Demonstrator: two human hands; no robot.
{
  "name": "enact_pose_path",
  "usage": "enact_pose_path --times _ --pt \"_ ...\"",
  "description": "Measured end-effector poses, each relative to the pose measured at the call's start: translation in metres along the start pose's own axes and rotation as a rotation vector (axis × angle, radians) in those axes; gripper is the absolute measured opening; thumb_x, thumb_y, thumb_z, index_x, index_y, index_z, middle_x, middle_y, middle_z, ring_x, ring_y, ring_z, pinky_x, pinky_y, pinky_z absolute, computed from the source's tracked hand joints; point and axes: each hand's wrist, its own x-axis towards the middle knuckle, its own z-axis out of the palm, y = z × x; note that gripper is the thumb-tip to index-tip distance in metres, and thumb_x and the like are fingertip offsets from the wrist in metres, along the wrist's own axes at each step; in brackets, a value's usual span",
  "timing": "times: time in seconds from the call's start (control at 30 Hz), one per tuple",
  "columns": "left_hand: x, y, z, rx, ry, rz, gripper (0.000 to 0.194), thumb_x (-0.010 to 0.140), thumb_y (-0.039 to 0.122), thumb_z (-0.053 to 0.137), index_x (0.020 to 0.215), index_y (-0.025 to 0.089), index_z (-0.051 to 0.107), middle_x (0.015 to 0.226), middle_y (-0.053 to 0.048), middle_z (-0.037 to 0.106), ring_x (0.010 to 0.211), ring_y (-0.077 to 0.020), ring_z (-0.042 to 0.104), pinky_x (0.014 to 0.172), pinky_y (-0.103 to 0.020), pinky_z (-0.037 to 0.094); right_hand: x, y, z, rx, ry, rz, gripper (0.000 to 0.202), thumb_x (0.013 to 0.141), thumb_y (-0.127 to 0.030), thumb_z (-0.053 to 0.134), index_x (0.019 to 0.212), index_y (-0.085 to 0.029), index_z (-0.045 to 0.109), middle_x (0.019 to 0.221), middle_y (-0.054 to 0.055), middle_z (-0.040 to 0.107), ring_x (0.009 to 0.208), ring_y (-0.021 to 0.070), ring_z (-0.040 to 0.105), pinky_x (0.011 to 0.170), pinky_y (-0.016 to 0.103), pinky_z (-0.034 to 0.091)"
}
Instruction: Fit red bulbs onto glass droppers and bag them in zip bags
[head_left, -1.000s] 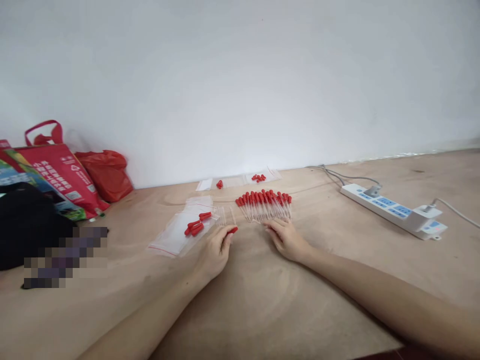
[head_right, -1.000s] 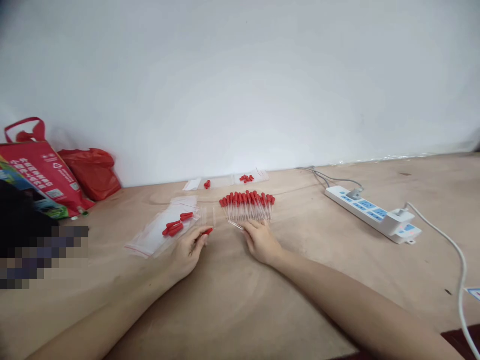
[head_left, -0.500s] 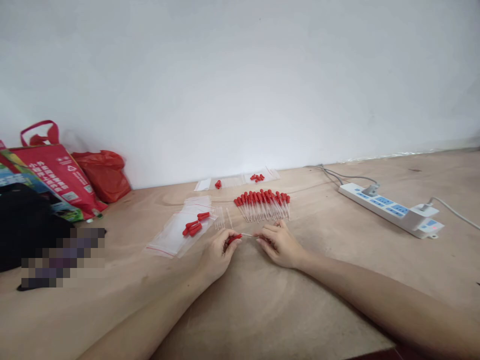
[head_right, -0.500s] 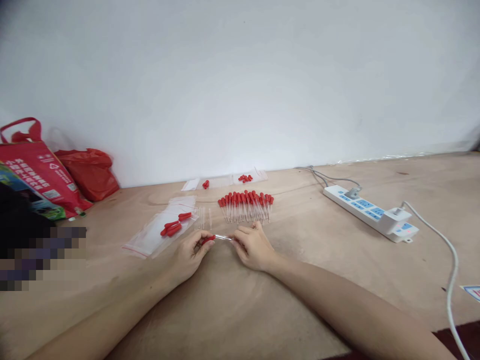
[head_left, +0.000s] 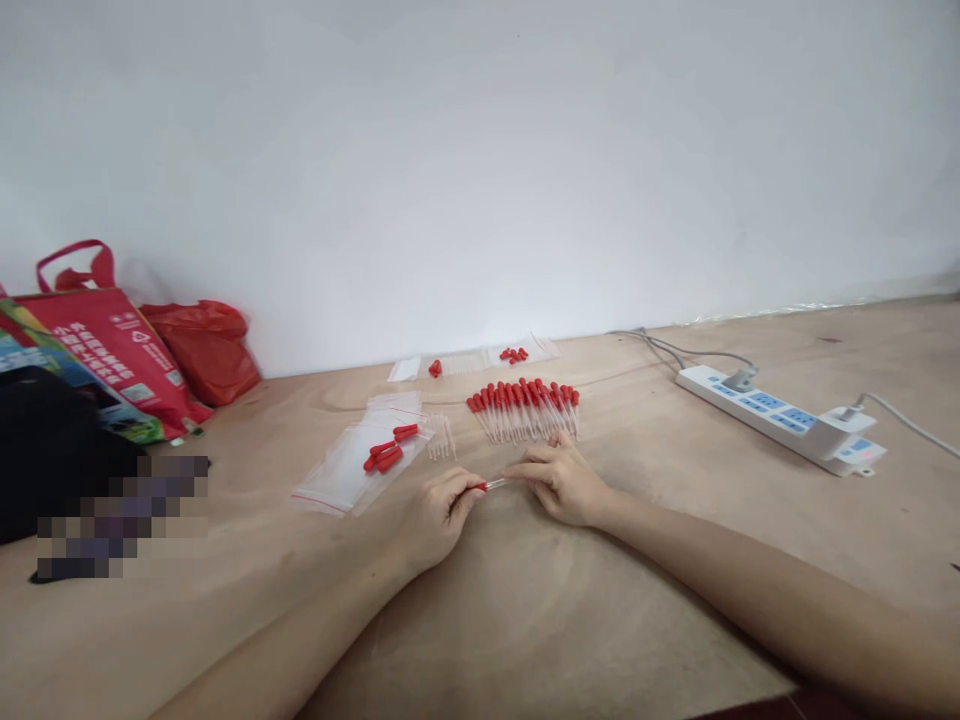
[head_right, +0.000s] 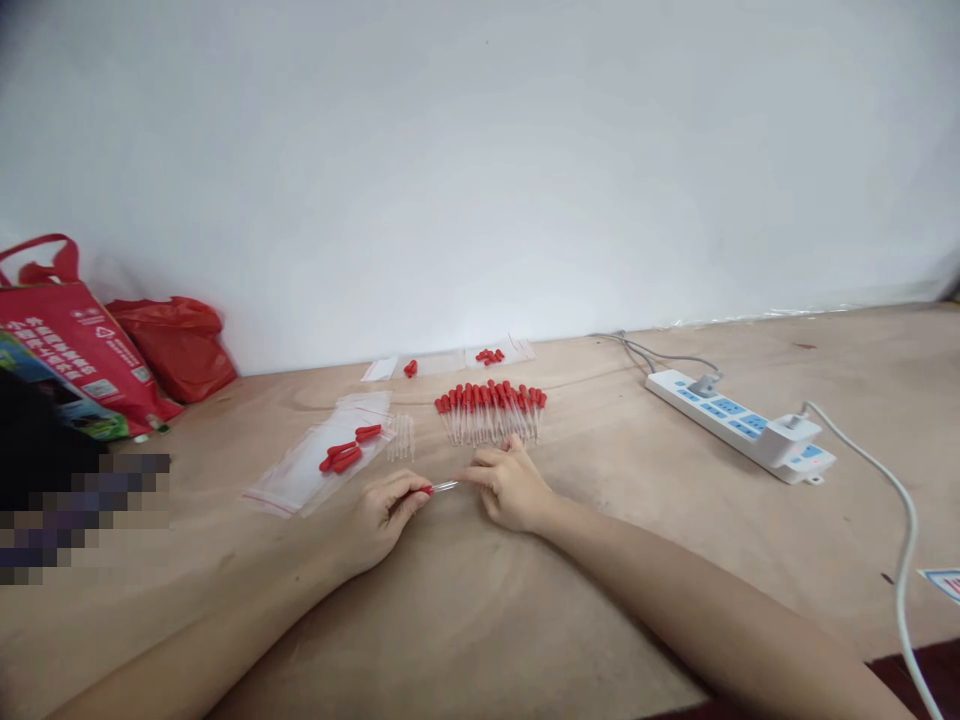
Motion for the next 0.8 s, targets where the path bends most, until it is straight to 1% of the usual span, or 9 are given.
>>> enact_pose_path --times 0.07,0.17,0.3,0.4,0.57,0.8 --pt "0.0 0.001 0.0 0.031 -0.006 -0.009 0.017 0.083 0.02 0.043 0.078 0.017 0.058 0.07 -0.002 0.059 0.065 -0.0132 0.055 0.06 -0.024 0.043 0.0 -0.001 -0.001 -0.041 0.004 -0.014 0.046 0.069 -0.003 0.042 0.106 -0.025 0.058 0.082 0.002 0.061 0.073 0.0134 0.05 0.071 0.031 0.02" --pt "0.0 0.001 0.0 0.075 0.006 -0.002 0.017 0.082 0.022 0.044 0.075 0.017 0.058 0.068 -0.001 0.059 0.064 -0.0135 0.055 0.06 -0.025 0.042 0.001 -0.003 -0.002 -0.071 -0.003 -0.031 0.045 0.069 -0.005 0.042 0.106 -0.024 0.058 0.08 0.003 0.06 0.071 0.0131 0.049 0.07 0.031 0.02" --pt "-0.001 0.0 0.0 0.118 0.041 0.044 0.017 0.083 0.023 0.044 0.076 0.017 0.058 0.068 -0.001 0.06 0.062 -0.0135 0.054 0.061 -0.026 0.042 0.001 -0.006 -0.004 -0.081 0.001 -0.028 0.04 0.07 -0.008 0.044 0.103 -0.024 0.059 0.077 0.002 0.059 0.068 0.0128 0.048 0.069 0.031 0.019" --pt "-0.002 0.0 0.001 0.147 0.057 0.095 0.017 0.084 0.024 0.043 0.076 0.017 0.057 0.068 -0.002 0.06 0.062 -0.0135 0.053 0.062 -0.027 0.042 0.002 -0.008 -0.005 -0.058 -0.016 -0.012 0.031 0.074 -0.012 0.044 0.098 -0.023 0.061 0.075 0.002 0.06 0.066 0.0122 0.048 0.069 0.03 0.018" --pt "-0.003 0.002 0.003 0.183 0.06 0.164 0.018 0.084 0.024 0.042 0.076 0.017 0.056 0.068 -0.003 0.059 0.063 -0.014 0.053 0.062 -0.027 0.042 0.002 -0.014 -0.006 0.02 -0.078 0.058 0.02 0.08 -0.016 0.041 0.083 -0.02 0.06 0.077 0.001 0.063 0.064 0.0106 0.049 0.069 0.028 0.018" --pt "-0.003 0.004 0.003 0.19 0.052 0.209 0.017 0.084 0.022 0.041 0.075 0.016 0.054 0.068 -0.004 0.058 0.064 -0.0148 0.052 0.062 -0.027 0.041 0.005 -0.026 -0.002 0.166 -0.117 0.207 0.019 0.08 -0.016 0.042 0.074 -0.019 0.06 0.071 -0.002 0.065 0.064 0.0107 0.052 0.071 0.028 0.022"
